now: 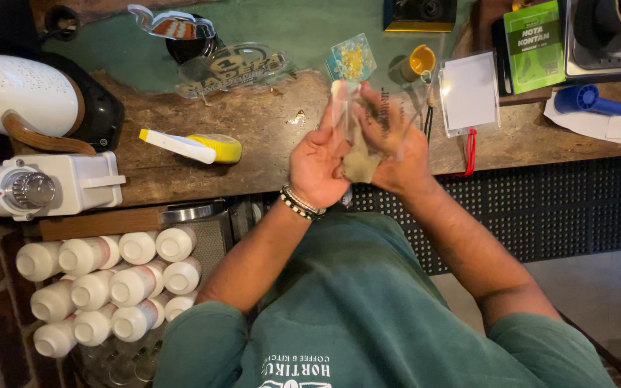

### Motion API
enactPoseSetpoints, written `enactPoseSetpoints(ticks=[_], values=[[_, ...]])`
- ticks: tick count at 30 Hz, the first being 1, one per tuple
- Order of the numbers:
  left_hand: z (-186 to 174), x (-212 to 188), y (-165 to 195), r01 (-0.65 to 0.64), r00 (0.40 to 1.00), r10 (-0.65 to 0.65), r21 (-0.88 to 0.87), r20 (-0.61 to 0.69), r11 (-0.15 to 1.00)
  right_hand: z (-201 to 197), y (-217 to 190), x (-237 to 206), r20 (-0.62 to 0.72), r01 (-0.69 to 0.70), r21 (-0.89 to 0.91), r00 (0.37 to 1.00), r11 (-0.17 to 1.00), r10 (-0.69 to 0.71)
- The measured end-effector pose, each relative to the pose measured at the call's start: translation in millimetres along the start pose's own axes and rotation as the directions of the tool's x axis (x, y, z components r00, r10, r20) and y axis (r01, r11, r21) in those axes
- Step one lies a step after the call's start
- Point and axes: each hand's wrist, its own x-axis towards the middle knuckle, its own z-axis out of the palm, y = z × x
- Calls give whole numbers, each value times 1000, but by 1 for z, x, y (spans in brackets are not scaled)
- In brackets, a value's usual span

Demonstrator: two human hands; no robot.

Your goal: The person wipes a metal coffee tamper with a cloth, then sprays and wipes a clear acrylic sign, and finally wipes a small transparent plastic container. The person uses a spray bottle and a cloth to clean each item on the counter.

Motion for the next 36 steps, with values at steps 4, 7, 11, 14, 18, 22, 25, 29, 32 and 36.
enactPoseSetpoints(ticks=[4,7,11,14,18,22,25,29,32,36], values=[[-4,5,-3,14,939,66,-230,339,973,3,-4,6,37,63,-135,998,989,-59],[-8,12,-1,-63,960,88,-104,267,993,4,-4,7,12,46,-67,999,997,-45],[-11,29,-3,-275,959,265,96,103,957,9,-8,-5,59,-3,-47,998,999,5],[-14,37,-3,-369,929,368,197,40,909,19,-13,-17,35,-114,26,993,993,113],[-22,37,-8,-381,923,374,89,88,920,32,-13,-22,-17,-175,46,984,984,175],[-28,44,-12,-422,906,424,95,-6,902,35,-8,-26,10,-171,23,985,985,171],[-31,51,-12,-409,900,424,144,-98,901,34,0,-35,45,-179,58,983,982,177],[-34,46,-8,-307,928,328,140,-174,942,26,16,-46,64,-340,471,933,814,354],[-38,35,5,-147,989,145,132,24,980,12,29,-42,112,-483,799,703,358,702],[-40,29,18,-19,999,10,203,44,979,-11,31,-24,209,-100,976,664,-191,718]])
